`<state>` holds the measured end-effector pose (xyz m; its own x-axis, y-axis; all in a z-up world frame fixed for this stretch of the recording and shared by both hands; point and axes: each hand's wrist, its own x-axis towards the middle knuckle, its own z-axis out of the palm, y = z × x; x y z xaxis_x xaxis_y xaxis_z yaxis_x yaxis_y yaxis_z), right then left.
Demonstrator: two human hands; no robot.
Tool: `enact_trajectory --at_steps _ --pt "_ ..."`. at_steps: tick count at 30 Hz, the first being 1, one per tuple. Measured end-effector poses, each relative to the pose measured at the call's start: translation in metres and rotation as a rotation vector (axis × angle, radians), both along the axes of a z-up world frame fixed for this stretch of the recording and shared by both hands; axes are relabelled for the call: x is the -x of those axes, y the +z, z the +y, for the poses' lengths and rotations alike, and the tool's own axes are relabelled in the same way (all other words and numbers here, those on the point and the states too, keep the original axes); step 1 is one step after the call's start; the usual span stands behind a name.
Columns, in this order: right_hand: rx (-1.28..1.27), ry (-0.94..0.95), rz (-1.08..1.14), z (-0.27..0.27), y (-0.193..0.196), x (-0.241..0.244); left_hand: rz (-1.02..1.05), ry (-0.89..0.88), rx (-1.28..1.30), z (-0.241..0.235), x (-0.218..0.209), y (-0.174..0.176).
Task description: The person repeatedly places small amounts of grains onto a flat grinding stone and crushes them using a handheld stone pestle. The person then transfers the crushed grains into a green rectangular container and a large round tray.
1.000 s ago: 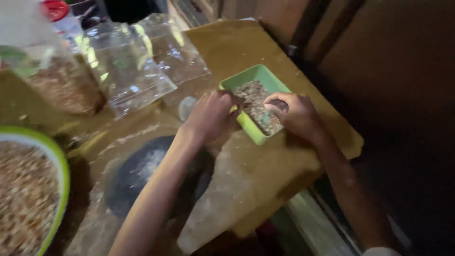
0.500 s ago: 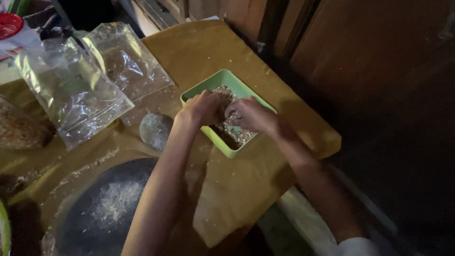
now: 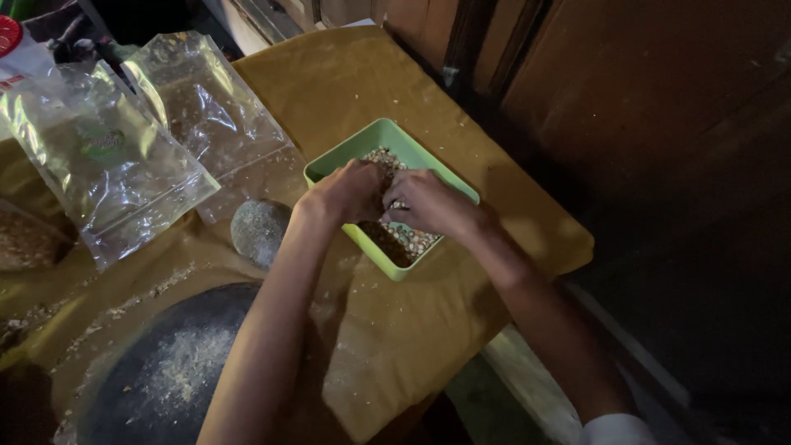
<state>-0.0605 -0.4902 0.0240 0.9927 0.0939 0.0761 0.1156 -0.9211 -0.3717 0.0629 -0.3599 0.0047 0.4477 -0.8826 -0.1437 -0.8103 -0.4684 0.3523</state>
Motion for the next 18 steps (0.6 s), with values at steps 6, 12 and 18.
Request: enact_trajectory --at_steps 6,12,18 --pt "0.053 0.004 0.041 0.008 0.005 0.005 -0.019 -0.070 -0.008 -0.009 -0.011 -0.010" --pt "-0.119 -0.202 0.074 -0.004 -0.012 -0.007 -0.045 -0.059 0.280 -0.018 -0.041 -0.046" --pt "-0.157 -0.254 -0.040 -0.025 -0.036 -0.013 -0.038 -0.037 0.452 0.004 -0.033 -0.013"
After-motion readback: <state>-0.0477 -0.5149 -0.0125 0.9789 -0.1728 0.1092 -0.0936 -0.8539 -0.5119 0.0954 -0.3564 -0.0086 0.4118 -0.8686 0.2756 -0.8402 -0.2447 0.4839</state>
